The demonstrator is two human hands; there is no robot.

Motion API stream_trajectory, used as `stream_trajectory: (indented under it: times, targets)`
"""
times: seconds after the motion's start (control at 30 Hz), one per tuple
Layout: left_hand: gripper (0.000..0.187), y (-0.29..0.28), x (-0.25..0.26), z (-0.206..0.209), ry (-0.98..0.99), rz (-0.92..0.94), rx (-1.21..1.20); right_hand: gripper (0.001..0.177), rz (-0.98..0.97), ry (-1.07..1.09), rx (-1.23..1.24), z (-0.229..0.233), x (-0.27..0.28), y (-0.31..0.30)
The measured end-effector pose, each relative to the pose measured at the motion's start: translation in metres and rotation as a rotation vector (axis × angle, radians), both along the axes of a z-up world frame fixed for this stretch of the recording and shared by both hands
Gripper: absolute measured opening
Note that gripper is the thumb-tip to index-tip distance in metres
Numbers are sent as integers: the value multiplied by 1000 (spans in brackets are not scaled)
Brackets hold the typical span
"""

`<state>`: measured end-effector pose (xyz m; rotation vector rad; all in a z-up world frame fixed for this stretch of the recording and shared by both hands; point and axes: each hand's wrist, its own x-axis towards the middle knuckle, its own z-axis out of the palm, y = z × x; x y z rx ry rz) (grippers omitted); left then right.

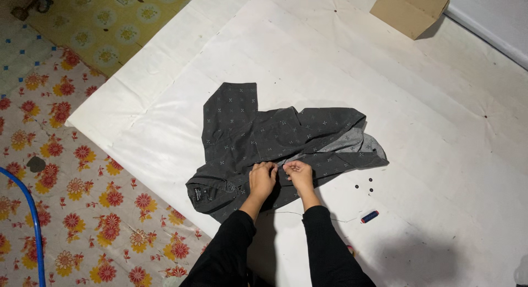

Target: The person sews buttons onto a dark gray patterned garment using a needle and thread. They repeatedly insert the needle through the fabric and button, pull the thread, and adjust the garment on the table.

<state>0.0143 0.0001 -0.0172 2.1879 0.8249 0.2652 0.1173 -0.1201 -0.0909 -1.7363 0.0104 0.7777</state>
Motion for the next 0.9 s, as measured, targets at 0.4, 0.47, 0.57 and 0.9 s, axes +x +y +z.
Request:
stream_trajectory:
  times: [0.4, 0.47, 0.57, 0.9]
  targets:
    - [19, -4, -3, 13, 25, 24, -83, 9, 114, -595, -92, 42, -31, 4]
    - [20, -5, -3, 17, 35, 24, -87, 7, 96, -626, -12, 53, -34, 7]
    - [19, -7, -5, 22, 19, 27, -98, 4, 84, -665, -29, 61, -36, 8]
    - [19, -12, -6, 29, 129, 74, -121, 3, -284, -114, 186, 14, -34, -6]
